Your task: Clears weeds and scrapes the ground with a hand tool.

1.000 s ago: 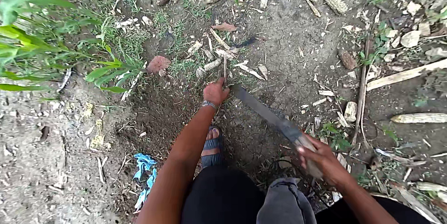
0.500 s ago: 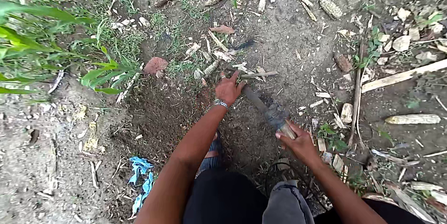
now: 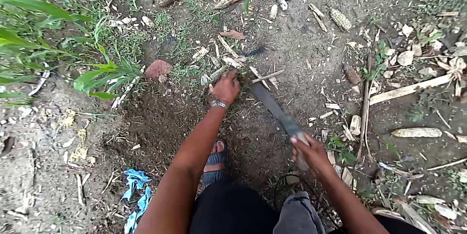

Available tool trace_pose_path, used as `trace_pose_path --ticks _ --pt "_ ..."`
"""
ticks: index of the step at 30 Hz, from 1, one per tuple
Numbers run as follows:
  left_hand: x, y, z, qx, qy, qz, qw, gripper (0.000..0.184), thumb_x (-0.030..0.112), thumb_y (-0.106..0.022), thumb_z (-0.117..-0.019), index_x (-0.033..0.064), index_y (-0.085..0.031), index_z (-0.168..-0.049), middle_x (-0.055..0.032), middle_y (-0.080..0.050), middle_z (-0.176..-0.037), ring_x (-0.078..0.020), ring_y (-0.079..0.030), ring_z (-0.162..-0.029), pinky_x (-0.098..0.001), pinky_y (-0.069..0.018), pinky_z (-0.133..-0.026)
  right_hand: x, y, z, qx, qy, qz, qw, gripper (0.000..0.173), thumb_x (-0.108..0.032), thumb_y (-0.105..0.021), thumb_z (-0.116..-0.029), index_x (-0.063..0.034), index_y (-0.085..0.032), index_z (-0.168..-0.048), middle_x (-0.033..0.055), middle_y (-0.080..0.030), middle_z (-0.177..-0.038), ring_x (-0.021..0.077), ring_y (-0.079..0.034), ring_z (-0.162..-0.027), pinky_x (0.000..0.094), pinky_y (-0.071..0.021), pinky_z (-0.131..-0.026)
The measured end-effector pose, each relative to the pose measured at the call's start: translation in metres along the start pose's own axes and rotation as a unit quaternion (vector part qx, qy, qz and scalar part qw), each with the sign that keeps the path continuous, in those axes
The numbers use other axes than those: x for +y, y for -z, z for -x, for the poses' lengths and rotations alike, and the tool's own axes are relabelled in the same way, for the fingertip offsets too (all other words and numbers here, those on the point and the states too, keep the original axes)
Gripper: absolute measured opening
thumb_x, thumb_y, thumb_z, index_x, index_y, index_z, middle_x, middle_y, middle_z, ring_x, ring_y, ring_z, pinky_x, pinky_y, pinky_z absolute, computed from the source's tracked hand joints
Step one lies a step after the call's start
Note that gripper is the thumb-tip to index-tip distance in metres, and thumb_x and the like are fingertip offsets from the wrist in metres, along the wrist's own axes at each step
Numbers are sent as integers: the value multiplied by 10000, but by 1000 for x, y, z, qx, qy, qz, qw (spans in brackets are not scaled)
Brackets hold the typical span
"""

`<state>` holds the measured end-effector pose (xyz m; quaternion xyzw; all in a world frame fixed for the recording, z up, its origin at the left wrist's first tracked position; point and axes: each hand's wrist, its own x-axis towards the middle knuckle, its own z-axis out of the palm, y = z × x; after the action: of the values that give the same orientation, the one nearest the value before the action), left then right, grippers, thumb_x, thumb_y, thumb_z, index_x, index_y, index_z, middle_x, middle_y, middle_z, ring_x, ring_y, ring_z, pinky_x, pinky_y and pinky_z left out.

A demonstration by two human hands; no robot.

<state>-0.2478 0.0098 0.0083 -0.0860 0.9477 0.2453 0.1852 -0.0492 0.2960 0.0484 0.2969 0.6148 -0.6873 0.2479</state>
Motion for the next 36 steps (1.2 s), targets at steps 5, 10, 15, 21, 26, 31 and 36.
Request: trace_pose_path --ticks 5,10,15,21,26,31,36 --pt "18 -17 -18 -90 -37 -140 985 903 439 -715 -903 187 -276 -1651 -336 -321 -1607 -512 -682 -1037 -674 -561 -832 2 14 -12 2 166 275 947 673 -244 -766 -894 2 -517 -1469 131 -723 -1152 182 -722 -831 378 -620 -751" --pt "21 -16 -27 -106 -68 -238 963 674 366 -781 -882 83 -537 -1443 -313 -436 -1533 -516 -684 -1025 -668 -570 -805 13 64 63 46 130 252 958 646 -280 -764 -837 -53 -596 -1418 60 -753 -1010 126 -710 -716 313 -620 -644" --pt "11 -13 -40 -100 -90 -190 972 478 389 -630 -996 84 -638 -1365 -269 -605 -1386 -486 -674 -1108 -682 -538 -877 30 91 127 6 -54 -83 995 268 -196 -675 -924 -120 -676 -1182 51 -669 -672 164 -632 -500 334 -572 -465" --pt "-3 -26 -11 -63 -71 -89 991 485 378 -600 -1011 43 -654 -1358 -263 -677 -1284 -479 -671 -1140 -699 -501 -943 24 -1 38 22 -20 -11 999 469 -175 -676 -931 4 -552 -1346 84 -656 -727 182 -628 -523 345 -583 -499" --pt "-38 -36 46 -53 -166 -116 978 417 365 -667 -975 27 -707 -1215 -252 -679 -1224 -451 -708 -997 -663 -560 -812 27 33 69 35 207 353 912 682 -380 -752 -865 -46 -587 -1437 143 -746 -1161 210 -753 -931 451 -617 -825" --pt "-75 -25 65 40 40 0 998 440 265 -595 -1025 -39 -605 -1343 -313 -574 -1393 -522 -652 -1123 -716 -516 -918 23 106 154 -7 31 36 999 434 -57 -660 -906 -98 -623 -1336 0 -728 -802 126 -663 -570 317 -599 -532" --pt "-48 -15 60 5 -18 -19 1000 473 388 -566 -1060 60 -609 -1398 -283 -646 -1316 -504 -648 -1158 -717 -505 -929 33 69 107 -10 -83 -8 996 382 -259 -665 -913 -82 -628 -1250 35 -652 -730 157 -621 -540 333 -570 -493"
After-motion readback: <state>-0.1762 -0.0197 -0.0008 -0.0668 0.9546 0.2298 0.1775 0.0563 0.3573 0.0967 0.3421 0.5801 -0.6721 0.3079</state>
